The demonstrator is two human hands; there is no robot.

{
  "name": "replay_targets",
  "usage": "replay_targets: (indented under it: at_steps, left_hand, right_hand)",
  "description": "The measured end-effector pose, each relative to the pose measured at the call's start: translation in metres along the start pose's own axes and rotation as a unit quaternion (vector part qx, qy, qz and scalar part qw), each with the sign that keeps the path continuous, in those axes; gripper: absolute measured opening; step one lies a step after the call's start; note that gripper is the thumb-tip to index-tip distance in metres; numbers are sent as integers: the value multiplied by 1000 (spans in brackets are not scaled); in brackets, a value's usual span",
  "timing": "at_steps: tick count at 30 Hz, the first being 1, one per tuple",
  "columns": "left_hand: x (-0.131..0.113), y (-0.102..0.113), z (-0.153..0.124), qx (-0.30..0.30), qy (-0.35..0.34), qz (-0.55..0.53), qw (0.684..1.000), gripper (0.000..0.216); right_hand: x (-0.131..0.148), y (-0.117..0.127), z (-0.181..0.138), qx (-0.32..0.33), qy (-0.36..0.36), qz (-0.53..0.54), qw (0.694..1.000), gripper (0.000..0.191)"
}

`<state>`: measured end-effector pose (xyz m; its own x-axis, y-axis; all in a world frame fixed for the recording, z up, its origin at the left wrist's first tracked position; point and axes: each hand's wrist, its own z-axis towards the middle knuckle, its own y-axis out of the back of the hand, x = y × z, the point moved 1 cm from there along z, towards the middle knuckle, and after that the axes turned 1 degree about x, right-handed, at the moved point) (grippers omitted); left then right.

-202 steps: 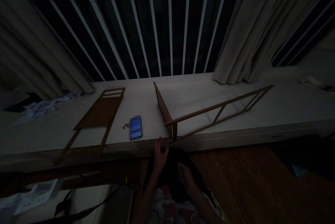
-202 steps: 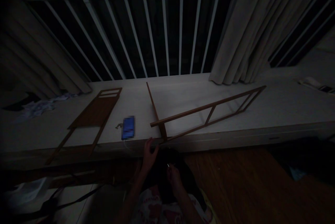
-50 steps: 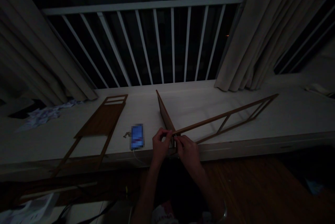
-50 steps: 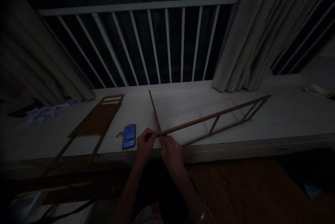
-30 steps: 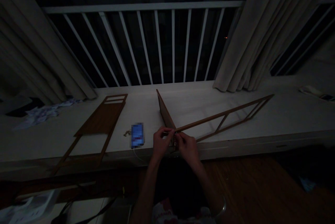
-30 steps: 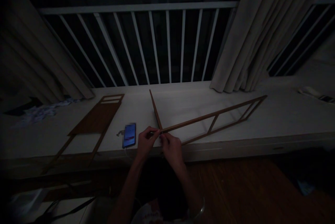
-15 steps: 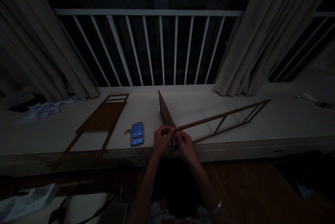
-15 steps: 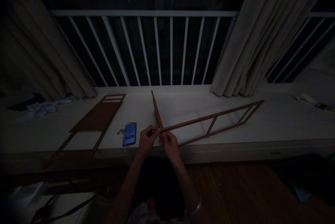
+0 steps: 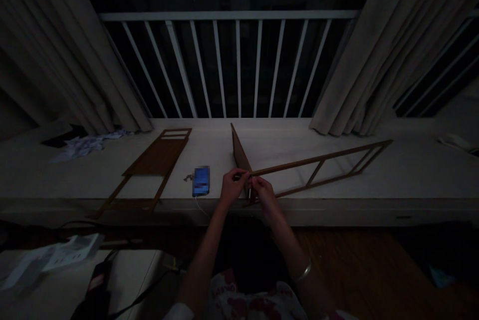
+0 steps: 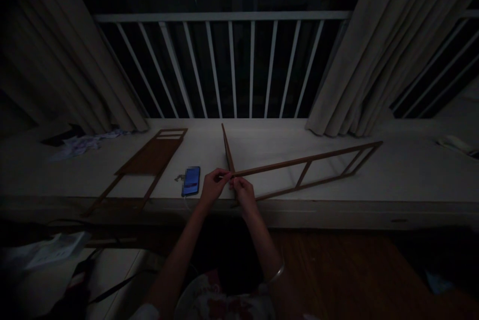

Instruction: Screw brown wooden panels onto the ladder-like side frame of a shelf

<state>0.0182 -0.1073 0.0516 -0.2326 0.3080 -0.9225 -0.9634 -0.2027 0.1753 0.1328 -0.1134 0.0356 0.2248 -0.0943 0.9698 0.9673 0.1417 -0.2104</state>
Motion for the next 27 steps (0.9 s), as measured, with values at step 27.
replay_targets:
  at_steps: [27]
  left_hand:
    - [6, 6, -2, -69, -33, 57, 995, 20]
  right_hand:
    - [5, -9, 15, -13, -16, -31, 999, 26]
